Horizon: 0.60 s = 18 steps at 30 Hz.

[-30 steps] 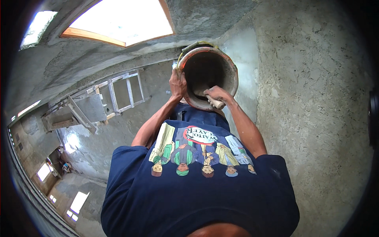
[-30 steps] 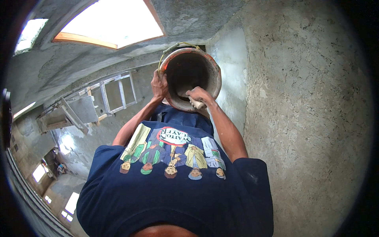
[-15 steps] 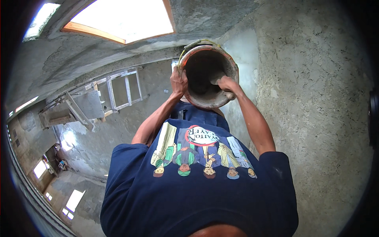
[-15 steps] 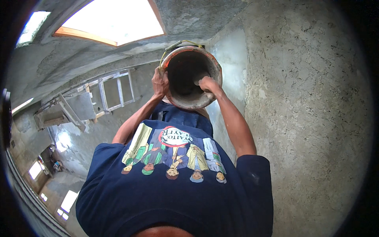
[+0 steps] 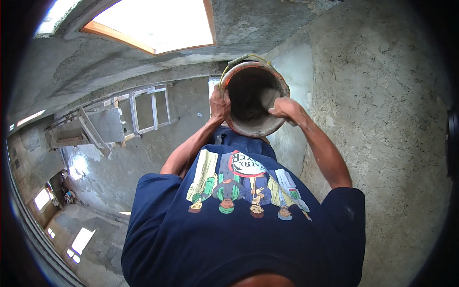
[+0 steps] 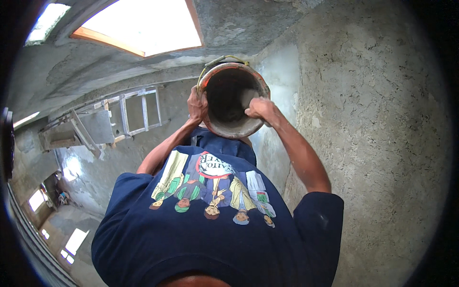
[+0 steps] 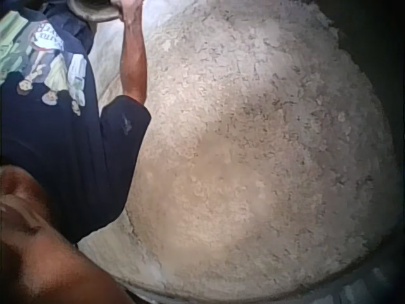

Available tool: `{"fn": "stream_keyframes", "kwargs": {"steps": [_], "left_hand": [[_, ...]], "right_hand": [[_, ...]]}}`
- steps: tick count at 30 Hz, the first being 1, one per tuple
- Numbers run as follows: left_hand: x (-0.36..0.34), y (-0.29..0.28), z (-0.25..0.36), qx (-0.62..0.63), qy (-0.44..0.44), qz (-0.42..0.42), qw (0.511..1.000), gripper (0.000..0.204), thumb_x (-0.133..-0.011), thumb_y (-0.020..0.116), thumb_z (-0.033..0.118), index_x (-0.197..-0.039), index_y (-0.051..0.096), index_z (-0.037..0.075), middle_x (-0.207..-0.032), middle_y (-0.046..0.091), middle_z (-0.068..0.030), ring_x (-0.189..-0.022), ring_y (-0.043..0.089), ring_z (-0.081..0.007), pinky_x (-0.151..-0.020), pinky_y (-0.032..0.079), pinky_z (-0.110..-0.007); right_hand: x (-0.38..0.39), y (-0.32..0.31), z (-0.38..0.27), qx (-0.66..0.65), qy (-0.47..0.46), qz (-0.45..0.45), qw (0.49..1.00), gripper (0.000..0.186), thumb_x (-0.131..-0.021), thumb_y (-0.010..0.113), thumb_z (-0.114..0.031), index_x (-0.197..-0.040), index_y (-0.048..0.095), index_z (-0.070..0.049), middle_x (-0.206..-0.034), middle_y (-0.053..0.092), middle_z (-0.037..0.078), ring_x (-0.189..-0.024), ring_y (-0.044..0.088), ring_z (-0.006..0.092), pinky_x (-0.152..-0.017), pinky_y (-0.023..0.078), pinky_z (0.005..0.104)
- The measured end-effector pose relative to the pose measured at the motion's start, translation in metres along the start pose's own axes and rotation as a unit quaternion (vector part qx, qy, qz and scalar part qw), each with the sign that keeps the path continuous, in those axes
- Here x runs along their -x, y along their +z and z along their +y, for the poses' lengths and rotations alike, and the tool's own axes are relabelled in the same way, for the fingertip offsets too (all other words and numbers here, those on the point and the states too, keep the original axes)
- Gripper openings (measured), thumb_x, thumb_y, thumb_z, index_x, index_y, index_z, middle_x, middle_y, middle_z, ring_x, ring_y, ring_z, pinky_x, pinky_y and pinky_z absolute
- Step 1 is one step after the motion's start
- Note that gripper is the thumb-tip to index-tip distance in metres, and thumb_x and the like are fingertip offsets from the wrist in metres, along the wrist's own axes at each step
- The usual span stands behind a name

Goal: The person plasters a wall by scooping mortar from a bucket with a trowel and applying it onto the wall.

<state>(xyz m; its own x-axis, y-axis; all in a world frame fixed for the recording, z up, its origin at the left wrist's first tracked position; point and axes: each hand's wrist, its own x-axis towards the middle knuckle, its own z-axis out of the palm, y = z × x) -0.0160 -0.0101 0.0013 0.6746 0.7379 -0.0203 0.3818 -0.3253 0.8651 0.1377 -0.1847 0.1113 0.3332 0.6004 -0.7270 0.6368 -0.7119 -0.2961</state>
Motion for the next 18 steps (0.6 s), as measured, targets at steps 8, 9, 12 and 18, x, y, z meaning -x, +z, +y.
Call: {"fn": "stream_keyframes", "kwargs": {"steps": [8, 9, 12, 18], "left_hand": [[0.008, 0.004, 0.024, 0.065, 0.051, 0.014, 0.996, 0.021, -0.080, 0.050, 0.004, -0.101, 0.050, 0.001, -0.082, 0.056, -0.0239, -0.076, 0.055, -0.0433, -0.067, 0.044, -0.048], [0.012, 0.006, 0.027, 0.075, 0.051, 0.003, 0.996, 0.021, -0.080, 0.049, 0.003, -0.101, 0.050, 0.001, -0.082, 0.056, -0.0240, -0.077, 0.055, -0.0430, -0.067, 0.044, -0.047], [0.015, 0.013, 0.032, 0.090, 0.067, -0.015, 0.994, 0.023, -0.078, 0.048, 0.000, -0.101, 0.051, 0.000, -0.083, 0.055, -0.0242, -0.078, 0.055, -0.0426, -0.069, 0.044, -0.046], [0.014, 0.016, 0.036, 0.092, 0.110, -0.060, 0.988, 0.032, -0.078, 0.049, -0.002, -0.110, 0.048, 0.000, -0.090, 0.055, -0.0237, -0.083, 0.055, -0.0432, -0.072, 0.045, -0.045]], "right_hand": [[-0.040, 0.072, 0.001, 0.351, 0.116, 0.165, 0.914, 0.024, -0.081, 0.057, -0.014, -0.099, 0.063, 0.001, -0.097, 0.064, 0.014, -0.083, 0.066, 0.0246, -0.059, 0.056, 0.0378], [-0.029, 0.070, -0.015, 0.350, 0.155, 0.163, 0.910, 0.023, -0.081, 0.056, -0.014, -0.097, 0.065, 0.000, -0.102, 0.062, 0.013, -0.085, 0.065, 0.0248, -0.058, 0.056, 0.0403], [-0.035, 0.082, -0.007, 0.284, 0.165, 0.032, 0.944, 0.021, -0.082, 0.056, -0.014, -0.094, 0.067, -0.002, -0.101, 0.064, 0.014, -0.089, 0.065, 0.0269, -0.061, 0.057, 0.0395], [-0.030, 0.051, 0.033, 0.141, 0.077, 0.022, 0.987, 0.026, -0.080, 0.051, -0.016, -0.086, 0.070, 0.000, -0.089, 0.067, 0.017, -0.085, 0.067, 0.0259, -0.067, 0.055, 0.0363]]}}
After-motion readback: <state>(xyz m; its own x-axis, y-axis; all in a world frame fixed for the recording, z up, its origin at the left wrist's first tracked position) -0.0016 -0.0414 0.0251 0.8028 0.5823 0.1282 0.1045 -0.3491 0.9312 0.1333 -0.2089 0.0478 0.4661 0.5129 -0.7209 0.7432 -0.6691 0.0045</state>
